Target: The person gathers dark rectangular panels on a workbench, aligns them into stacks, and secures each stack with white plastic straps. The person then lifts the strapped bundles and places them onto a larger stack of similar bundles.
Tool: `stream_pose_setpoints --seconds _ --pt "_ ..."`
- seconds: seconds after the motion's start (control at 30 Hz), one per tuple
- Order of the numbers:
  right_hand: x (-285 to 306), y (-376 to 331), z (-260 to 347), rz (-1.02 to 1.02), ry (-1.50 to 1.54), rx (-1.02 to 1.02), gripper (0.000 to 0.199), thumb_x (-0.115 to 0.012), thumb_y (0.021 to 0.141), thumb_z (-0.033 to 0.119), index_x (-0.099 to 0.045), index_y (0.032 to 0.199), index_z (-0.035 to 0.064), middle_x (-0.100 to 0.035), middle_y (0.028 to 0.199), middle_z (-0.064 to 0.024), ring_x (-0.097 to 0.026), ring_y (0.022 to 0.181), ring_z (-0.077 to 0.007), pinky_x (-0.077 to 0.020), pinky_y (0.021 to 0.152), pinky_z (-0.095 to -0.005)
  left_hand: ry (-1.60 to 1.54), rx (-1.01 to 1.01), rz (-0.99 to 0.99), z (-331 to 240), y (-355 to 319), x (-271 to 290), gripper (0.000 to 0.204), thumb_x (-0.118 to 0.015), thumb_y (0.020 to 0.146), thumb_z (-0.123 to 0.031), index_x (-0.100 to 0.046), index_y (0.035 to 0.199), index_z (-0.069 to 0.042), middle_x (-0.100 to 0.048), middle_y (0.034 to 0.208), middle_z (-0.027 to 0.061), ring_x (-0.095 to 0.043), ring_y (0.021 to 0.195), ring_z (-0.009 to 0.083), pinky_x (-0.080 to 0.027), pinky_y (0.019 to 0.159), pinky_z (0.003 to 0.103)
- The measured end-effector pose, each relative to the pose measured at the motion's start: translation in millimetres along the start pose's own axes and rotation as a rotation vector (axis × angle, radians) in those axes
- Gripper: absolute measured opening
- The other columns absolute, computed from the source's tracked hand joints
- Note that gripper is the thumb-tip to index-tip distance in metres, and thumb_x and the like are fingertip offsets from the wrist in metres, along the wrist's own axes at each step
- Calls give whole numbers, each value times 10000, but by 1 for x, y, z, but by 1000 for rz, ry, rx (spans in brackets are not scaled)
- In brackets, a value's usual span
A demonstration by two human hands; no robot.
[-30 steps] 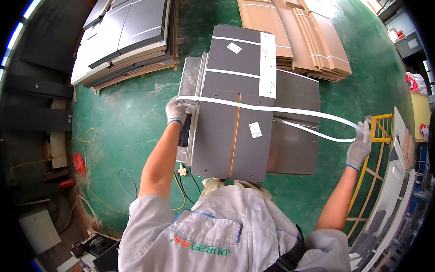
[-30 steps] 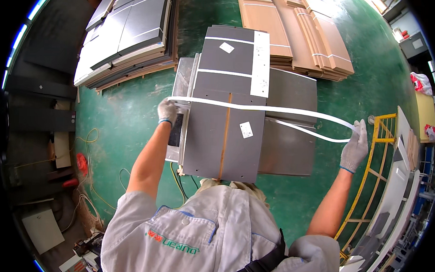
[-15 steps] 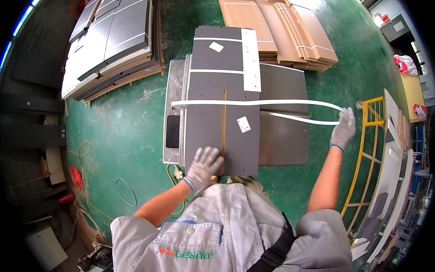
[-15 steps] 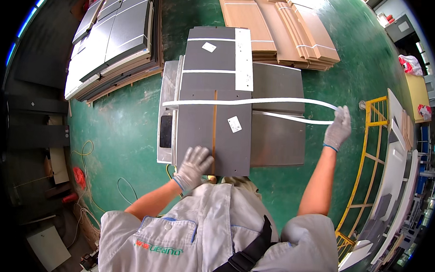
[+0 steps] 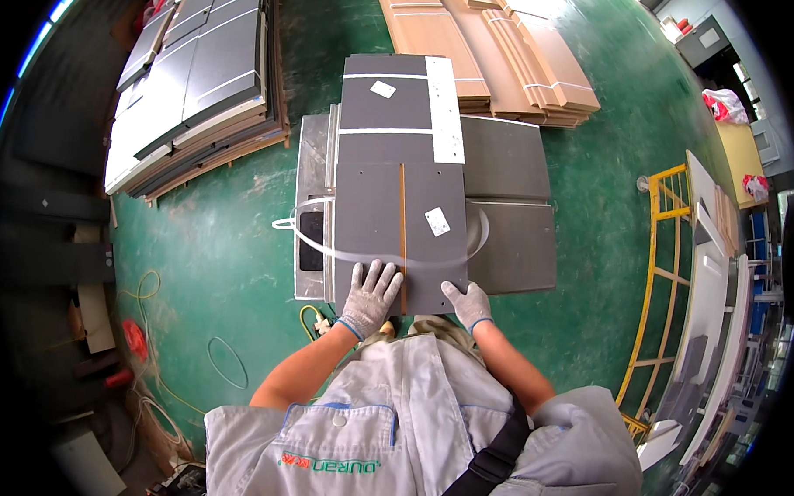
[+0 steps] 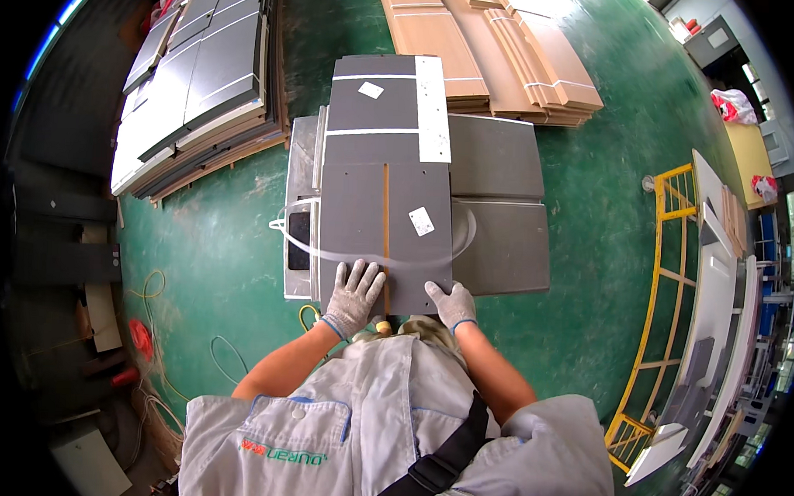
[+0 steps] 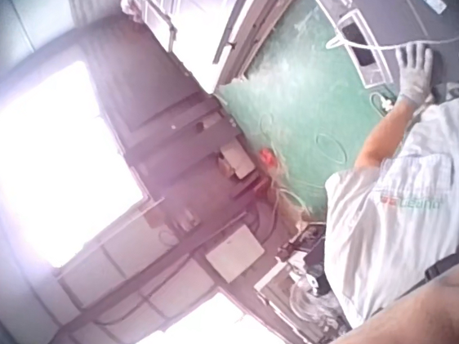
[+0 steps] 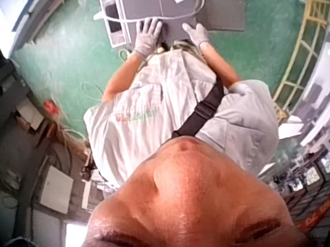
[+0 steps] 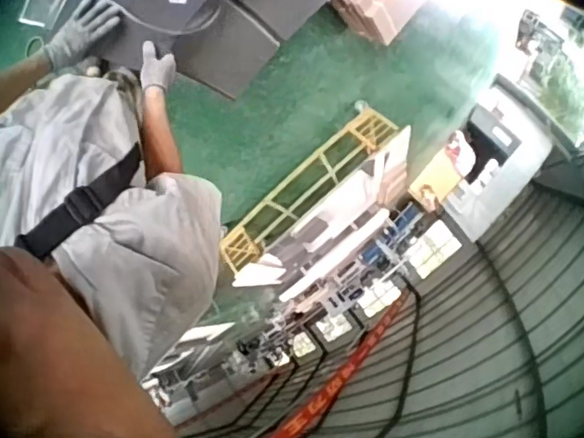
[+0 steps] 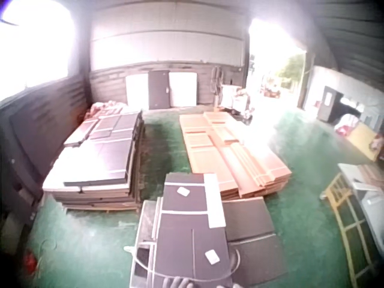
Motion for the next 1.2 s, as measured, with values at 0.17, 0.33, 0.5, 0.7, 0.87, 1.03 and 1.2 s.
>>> stream_pose_setpoints --seconds 0.17,0.33,0.5,0.7,0.87,1.03,1.2 --pt "-13 -15 -9 -48 119 -93 633 -776 857 524 -736 1091 -63 -758 1072 -249 -727 1040 -386 -552 903 -447 34 5 40 -1 0 7 885 -695 853 -311 -305 1610 -67 -250 1695 146 -197 1568 407 -134 1229 699" --pt "-26 1 -33 -48 148 -93 600 -776 871 507 -740 1105 -45 -768 1072 -216 -735 1019 -347 -553 891 -427 89 -19 -17 -1 0 0 987 -773 787 -395 -324 1596 -50 -278 1678 154 -210 1559 410 -132 1234 687" --pt "-26 -2 -33 -52 316 4 559 -759 916 480 -745 1111 -43 -769 1002 -126 -700 887 -223 -544 807 -391 68 -18 -2 -5 3 7 929 -730 808 -330 -328 1598 -53 -271 1683 151 -212 1561 403 -136 1232 688" --pt "-26 -4 -22 -21 350 20 501 -742 911 464 -725 1136 16 -683 908 -9 -595 736 -142 -489 628 -349 -13 28 -43 -2 -9 5 1045 -825 691 -410 -380 1573 -68 -311 1657 142 -242 1549 380 -130 1264 617" --pt "-33 3 -40 -16 489 -33 415 -727 914 439 -704 1108 74 -634 863 2 -550 642 -116 -420 488 -323 -699 288 -434 -6 -82 -3 255 -782 857 -287 -735 957 -58 -699 879 171 -694 869 366 -561 807 431" --pt "-34 -1 -27 -20 403 -186 471 -731 924 453 -647 1176 63 -651 965 -30 -601 718 -169 -461 508 -353 -1761 1019 -129 0 -101 -82 433 -720 959 -452 -700 1059 -31 -709 912 77 -686 797 205 -554 733 346" --pt "-32 2 -44 104 564 -300 537 -691 946 498 -576 1323 134 -590 1276 -33 -563 1129 -226 -506 833 -520 -2317 1194 -336 3 -58 -98 457 -758 934 -509 -670 988 -63 -691 982 75 -665 810 255 -558 769 410"
Point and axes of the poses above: each hand's wrist, its own y-axis towards the middle knuckle, its own x-axis out of the back of the hand, z = x × y, the point moved 1 cm from there along y, towards the middle knuckle
